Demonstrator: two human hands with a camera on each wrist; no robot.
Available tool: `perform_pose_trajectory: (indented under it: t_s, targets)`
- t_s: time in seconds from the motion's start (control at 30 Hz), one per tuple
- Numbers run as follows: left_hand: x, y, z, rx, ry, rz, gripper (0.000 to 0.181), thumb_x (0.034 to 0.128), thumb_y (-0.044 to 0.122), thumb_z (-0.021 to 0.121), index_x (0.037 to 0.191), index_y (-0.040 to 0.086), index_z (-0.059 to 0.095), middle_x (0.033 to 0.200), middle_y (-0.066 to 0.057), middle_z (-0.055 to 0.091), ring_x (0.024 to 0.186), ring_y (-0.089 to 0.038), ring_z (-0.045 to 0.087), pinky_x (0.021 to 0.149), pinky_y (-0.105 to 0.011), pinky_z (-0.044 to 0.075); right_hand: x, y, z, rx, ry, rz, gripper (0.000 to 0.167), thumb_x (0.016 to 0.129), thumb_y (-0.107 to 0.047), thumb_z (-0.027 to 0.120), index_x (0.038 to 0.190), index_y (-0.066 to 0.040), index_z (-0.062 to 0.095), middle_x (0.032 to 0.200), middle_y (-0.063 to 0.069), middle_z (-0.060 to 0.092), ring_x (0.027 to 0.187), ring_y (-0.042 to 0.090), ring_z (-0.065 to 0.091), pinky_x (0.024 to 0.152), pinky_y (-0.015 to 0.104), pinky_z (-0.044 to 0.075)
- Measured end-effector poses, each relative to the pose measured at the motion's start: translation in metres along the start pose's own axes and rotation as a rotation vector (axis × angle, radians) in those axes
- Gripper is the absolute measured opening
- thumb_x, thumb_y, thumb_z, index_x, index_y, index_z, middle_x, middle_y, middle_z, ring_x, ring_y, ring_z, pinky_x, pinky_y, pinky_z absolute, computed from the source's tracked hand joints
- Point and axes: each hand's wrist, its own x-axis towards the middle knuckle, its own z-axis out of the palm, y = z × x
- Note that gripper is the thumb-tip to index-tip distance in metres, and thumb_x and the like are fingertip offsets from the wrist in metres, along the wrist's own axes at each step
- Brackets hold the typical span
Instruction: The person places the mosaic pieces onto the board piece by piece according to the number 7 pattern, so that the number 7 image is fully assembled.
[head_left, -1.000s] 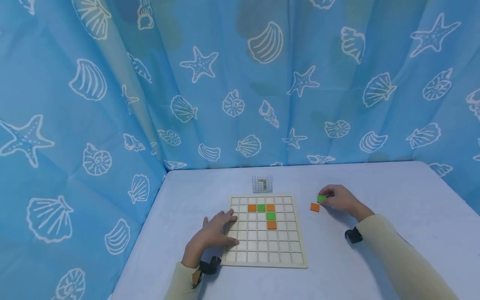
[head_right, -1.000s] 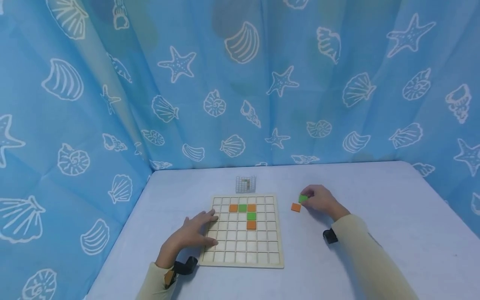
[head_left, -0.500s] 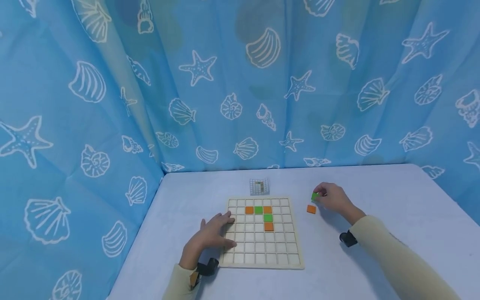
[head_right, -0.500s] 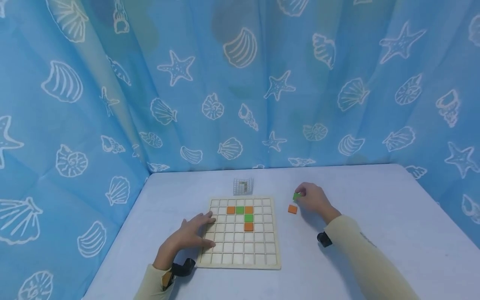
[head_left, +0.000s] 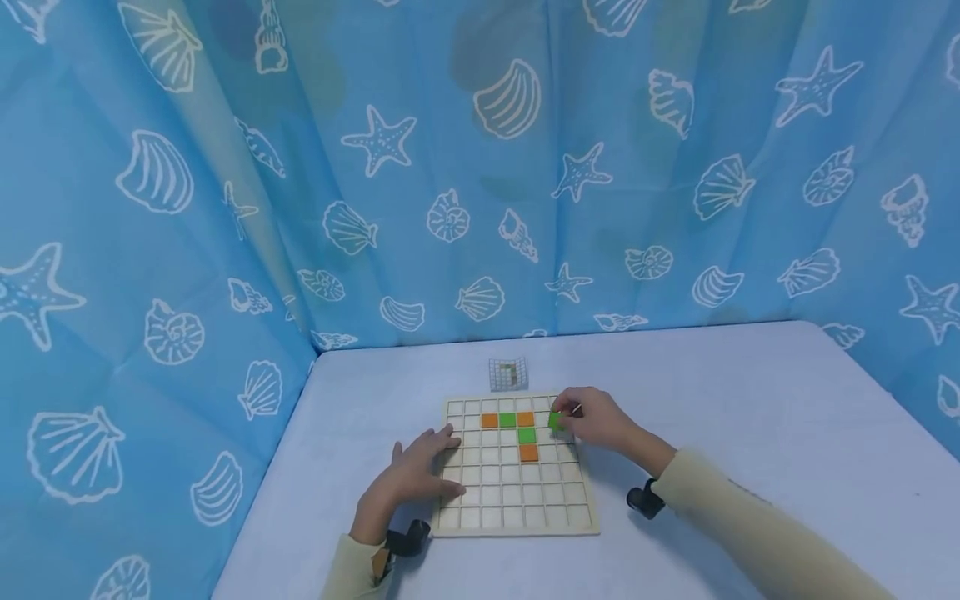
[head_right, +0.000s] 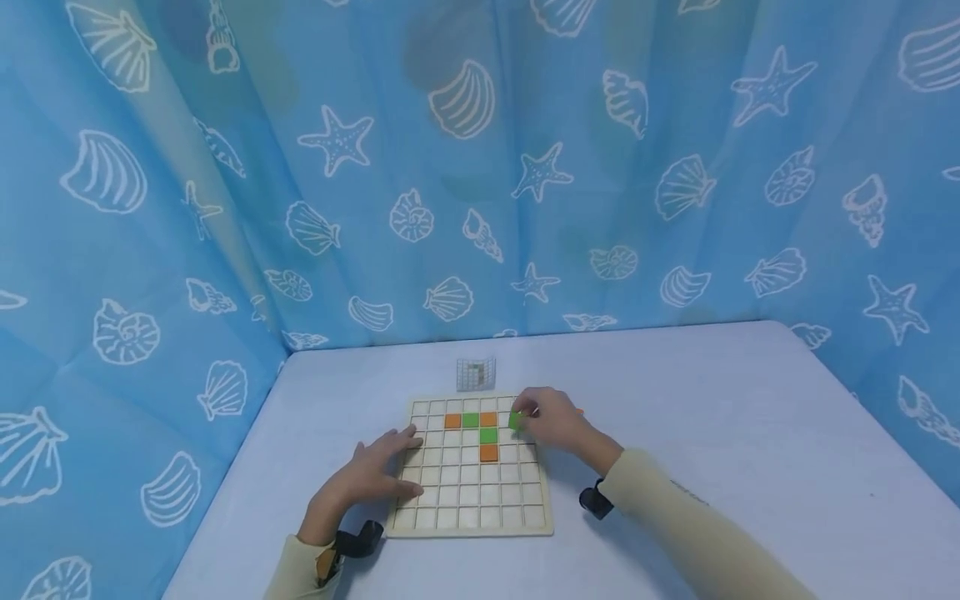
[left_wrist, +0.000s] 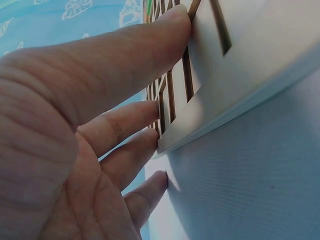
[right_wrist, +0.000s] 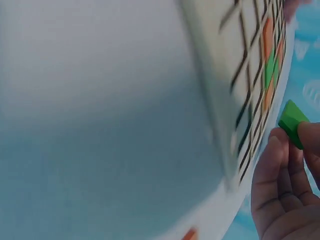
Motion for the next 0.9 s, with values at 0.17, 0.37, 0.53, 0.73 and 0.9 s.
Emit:
perform_pose_trajectory:
  t_s: [0.17, 0.37, 0.53, 0.73, 0.9]
  targets:
    - [-0.001, 0.003, 0.0, 0.012, 0.012, -0.005, 0.073, 0.0774, 0.033, 0.084, 0.141, 0.012, 0.055, 0.159, -0.009, 0.037, 0.15, -0.038, 0.024, 0.115, -0.074, 0.003, -0.01, -0.013, 0.019, 0.014, -0.074, -0.063, 0.01, 0.088, -0.004, 0.069, 0.093, -0.012, 0.07, 0.086, -0.003, 0.065, 0.079, 0.01, 0.059, 0.071, 0.027, 0.053]
    - [0.0, 0.0, 0.002, 0.007, 0.019, 0.001, 0.073, 0.0768, 0.033, 0.084, 0.141, 0.012, 0.055, 0.159, -0.009, 0.037, 0.15, -0.038, 0.025, 0.115, -0.074, 0.003, -0.02, -0.02, 0.036, -0.008, -0.133, -0.1, 0.011, 0.086, -0.005, 0.073, 0.089, -0.015, 0.07, 0.082, -0.007, 0.065, 0.075, 0.008, 0.056, 0.068, 0.025, 0.051]
    - [0.001, -0.002, 0.003, 0.005, 0.022, -0.008, 0.073, 0.0772, 0.033, 0.084, 0.141, 0.014, 0.055, 0.159, -0.008, 0.037, 0.15, -0.036, 0.024, 0.116, -0.073, 0.003, -0.025, -0.022, 0.042, -0.124, -0.12, -0.207, 0.01, 0.085, -0.008, 0.074, 0.085, -0.018, 0.073, 0.081, -0.011, 0.066, 0.076, 0.006, 0.055, 0.068, 0.023, 0.05]
    - [0.0, -0.001, 0.002, -0.008, 0.016, 0.0, 0.073, 0.077, 0.033, 0.084, 0.141, 0.013, 0.055, 0.159, -0.009, 0.037, 0.15, -0.038, 0.024, 0.115, -0.073, 0.002, -0.025, -0.019, 0.043, -0.109, -0.174, -0.178, 0.01, 0.083, -0.009, 0.077, 0.08, -0.018, 0.073, 0.077, -0.011, 0.062, 0.073, 0.006, 0.054, 0.066, 0.021, 0.049]
    - [-0.002, 0.0, 0.001, -0.013, 0.016, 0.012, 0.073, 0.0771, 0.032, 0.084, 0.141, 0.011, 0.055, 0.159, -0.01, 0.037, 0.149, -0.038, 0.025, 0.115, -0.074, 0.003, -0.021, -0.018, 0.041, 0.031, -0.224, -0.042, 0.012, 0.08, -0.006, 0.078, 0.083, -0.015, 0.071, 0.075, -0.005, 0.062, 0.072, 0.011, 0.054, 0.065, 0.023, 0.047]
